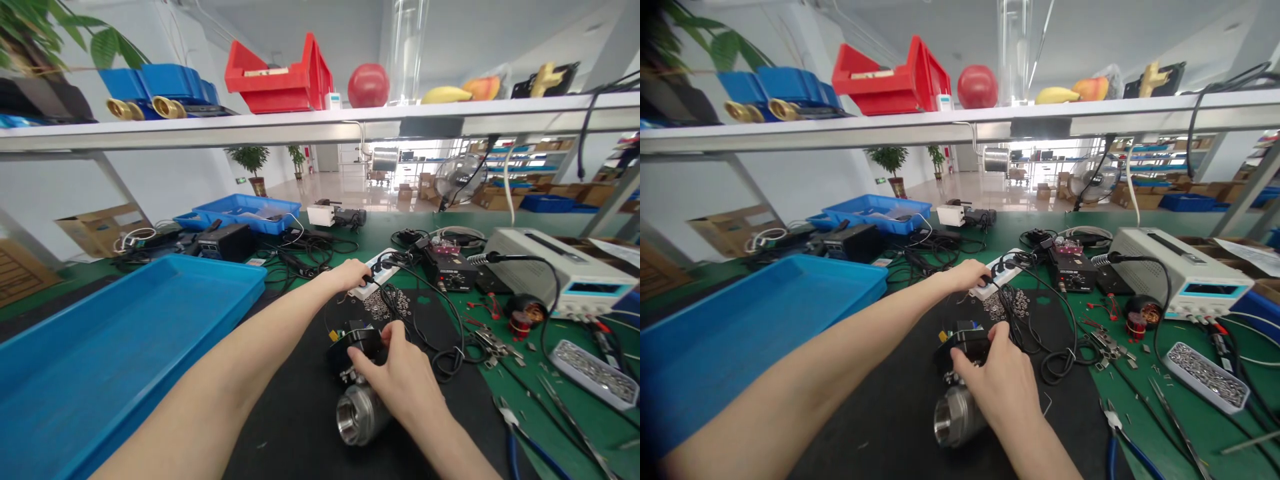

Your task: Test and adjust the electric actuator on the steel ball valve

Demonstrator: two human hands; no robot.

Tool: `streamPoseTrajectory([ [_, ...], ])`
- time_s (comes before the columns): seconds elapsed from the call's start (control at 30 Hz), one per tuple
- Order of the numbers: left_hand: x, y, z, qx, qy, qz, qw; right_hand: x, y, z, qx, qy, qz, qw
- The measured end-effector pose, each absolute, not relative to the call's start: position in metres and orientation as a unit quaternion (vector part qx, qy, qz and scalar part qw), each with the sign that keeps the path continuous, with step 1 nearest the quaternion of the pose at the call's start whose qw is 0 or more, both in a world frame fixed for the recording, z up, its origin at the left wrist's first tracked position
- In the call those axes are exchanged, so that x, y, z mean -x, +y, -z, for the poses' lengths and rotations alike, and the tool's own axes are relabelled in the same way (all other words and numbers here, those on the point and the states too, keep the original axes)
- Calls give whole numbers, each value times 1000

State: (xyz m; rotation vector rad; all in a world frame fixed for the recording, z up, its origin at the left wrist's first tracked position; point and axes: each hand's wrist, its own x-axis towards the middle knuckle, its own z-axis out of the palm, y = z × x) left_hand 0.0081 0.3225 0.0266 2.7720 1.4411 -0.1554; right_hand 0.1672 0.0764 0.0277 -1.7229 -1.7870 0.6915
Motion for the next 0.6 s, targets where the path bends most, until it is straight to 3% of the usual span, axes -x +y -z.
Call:
streamPoseTrajectory([
  [0.23, -10, 313, -36, -882, 469, 49, 19, -114, 58, -22, 646, -724, -90, 225],
  [0.4, -17, 296, -50, -879, 475, -2, 41, -136, 48, -20, 609, -744, -124, 246],
  [0.5, -16, 266, -76, -875, 470, -106, 41, -185, 33, -39, 555, -731, -218, 332],
  [0.6, -3, 212, -119, -847, 456, -273, 16, -245, 14, -59, 545, -601, -359, 462],
])
